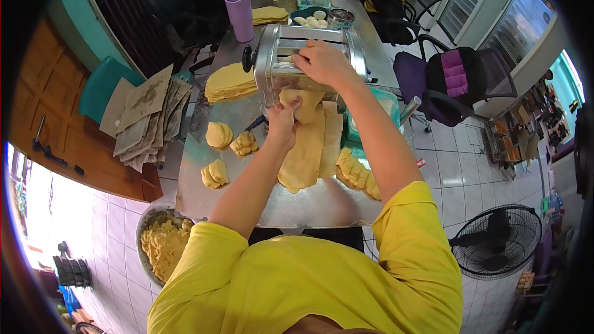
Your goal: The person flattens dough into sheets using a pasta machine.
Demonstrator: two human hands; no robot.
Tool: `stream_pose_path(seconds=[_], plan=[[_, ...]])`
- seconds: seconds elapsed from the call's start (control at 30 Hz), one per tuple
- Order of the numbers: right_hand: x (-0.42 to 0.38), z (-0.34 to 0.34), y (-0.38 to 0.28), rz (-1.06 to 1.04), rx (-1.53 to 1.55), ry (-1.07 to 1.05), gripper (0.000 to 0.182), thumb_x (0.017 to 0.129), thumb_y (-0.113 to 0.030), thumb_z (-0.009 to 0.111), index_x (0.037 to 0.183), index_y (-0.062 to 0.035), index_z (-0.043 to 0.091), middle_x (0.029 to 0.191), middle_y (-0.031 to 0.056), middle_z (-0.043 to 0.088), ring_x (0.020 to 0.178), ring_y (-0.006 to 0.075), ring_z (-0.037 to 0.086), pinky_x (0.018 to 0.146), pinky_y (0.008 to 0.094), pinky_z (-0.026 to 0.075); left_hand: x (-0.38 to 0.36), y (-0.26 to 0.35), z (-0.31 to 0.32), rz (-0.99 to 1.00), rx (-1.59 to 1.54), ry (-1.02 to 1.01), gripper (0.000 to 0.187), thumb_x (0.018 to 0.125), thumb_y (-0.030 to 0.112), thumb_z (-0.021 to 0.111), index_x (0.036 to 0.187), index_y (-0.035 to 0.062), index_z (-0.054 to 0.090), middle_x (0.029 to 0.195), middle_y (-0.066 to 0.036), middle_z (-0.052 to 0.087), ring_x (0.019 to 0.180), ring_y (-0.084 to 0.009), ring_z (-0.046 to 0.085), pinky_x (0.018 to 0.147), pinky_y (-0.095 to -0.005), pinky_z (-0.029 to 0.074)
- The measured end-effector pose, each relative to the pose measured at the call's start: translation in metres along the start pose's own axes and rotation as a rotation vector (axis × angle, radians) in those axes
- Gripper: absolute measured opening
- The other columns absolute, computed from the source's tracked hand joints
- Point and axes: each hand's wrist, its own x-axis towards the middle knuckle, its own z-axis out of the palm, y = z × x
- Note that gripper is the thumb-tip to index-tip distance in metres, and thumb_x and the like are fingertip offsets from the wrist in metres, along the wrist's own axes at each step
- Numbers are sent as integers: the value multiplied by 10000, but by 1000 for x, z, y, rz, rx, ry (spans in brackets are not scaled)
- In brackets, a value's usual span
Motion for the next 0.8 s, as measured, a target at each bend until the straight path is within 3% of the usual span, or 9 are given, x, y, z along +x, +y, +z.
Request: stream_pose_path(seconds=[0.1, 0.2, 0.27, 0.3, 0.43, 0.5, 0.53, 0.6, 0.8], plan=[[-10, -1, -6, 31, -15, 41, 279, 865, -302, 524, 825, -59, 654, 862, 83, 574, 852, 266, 579, 759, 375, 476, -12, 4, 2, -18, -21, -67, 168, 877, 54, 513, 1037, 4, 514, 1010, -96, 602, 879, -214, 621, 745, -367, 541], [-29, 6, -16, 19, 121, 318, 172, 841, -210, 574, 871, -58, 648, 854, 95, 556, 841, 266, 570, 742, 377, 479, -17, 2, -5, -36, -43, -106, 165, 892, 79, 491, 1043, 14, 502, 1013, -97, 600, 909, -225, 617, 786, -388, 535], [-53, 17, -28, 32, 354, 735, 141, 798, -95, 612, 931, -53, 628, 871, 103, 552, 820, 261, 559, 727, 358, 472, -19, -1, -13, -58, -45, -85, 169, 898, 87, 479, 1049, 14, 500, 1016, -101, 599, 914, -228, 615, 791, -392, 533], [-69, 16, -34, -19, 205, 808, 193, 784, -49, 611, 977, -48, 612, 913, 114, 554, 830, 234, 556, 752, 325, 463, -20, -1, -18, -68, -41, -112, 184, 899, 90, 476, 1067, 17, 494, 1029, -103, 594, 921, -230, 613, 802, -394, 529], [-122, 67, -41, 217, 408, 730, 207, 821, -66, 588, 1023, -22, 583, 979, 93, 571, 876, 199, 555, 802, 299, 451, -33, 7, -19, -105, -70, -170, 272, 905, 102, 466, 1164, 21, 447, 1096, -104, 573, 973, -229, 594, 845, -383, 506], [-127, 85, -44, 643, 1108, 628, 261, 841, -71, 575, 1091, -6, 534, 1013, 70, 574, 919, 177, 550, 825, 299, 450, -39, 7, -18, -116, -99, -193, 291, 907, 106, 464, 1183, 20, 434, 1114, -104, 567, 993, -228, 587, 855, -380, 500], [-126, 80, -45, 640, 1108, 632, 261, 841, -71, 575, 1091, -6, 534, 1013, 70, 574, 919, 177, 550, 825, 299, 450, -42, 7, -18, -116, -93, -193, 296, 911, 116, 460, 1188, 16, 432, 1130, -106, 561, 1011, -228, 579, 861, -381, 496], [-125, 66, -47, 859, 1847, 442, 298, 840, -73, 585, 1118, -6, 499, 1035, 58, 571, 941, 162, 553, 822, 286, 450, -45, 6, -20, -115, -88, -186, 302, 915, 125, 456, 1194, 12, 430, 1147, -109, 555, 1030, -228, 571, 868, -383, 491], [-133, 63, -51, 918, 1749, 325, 248, 818, -65, 606, 1045, -19, 517, 959, 53, 606, 851, 145, 588, 768, 269, 473, -53, 1, -33, -163, -141, -164, 279, 933, 168, 433, 1161, 9, 461, 1135, -115, 562, 1023, -234, 579, 855, -384, 501]])
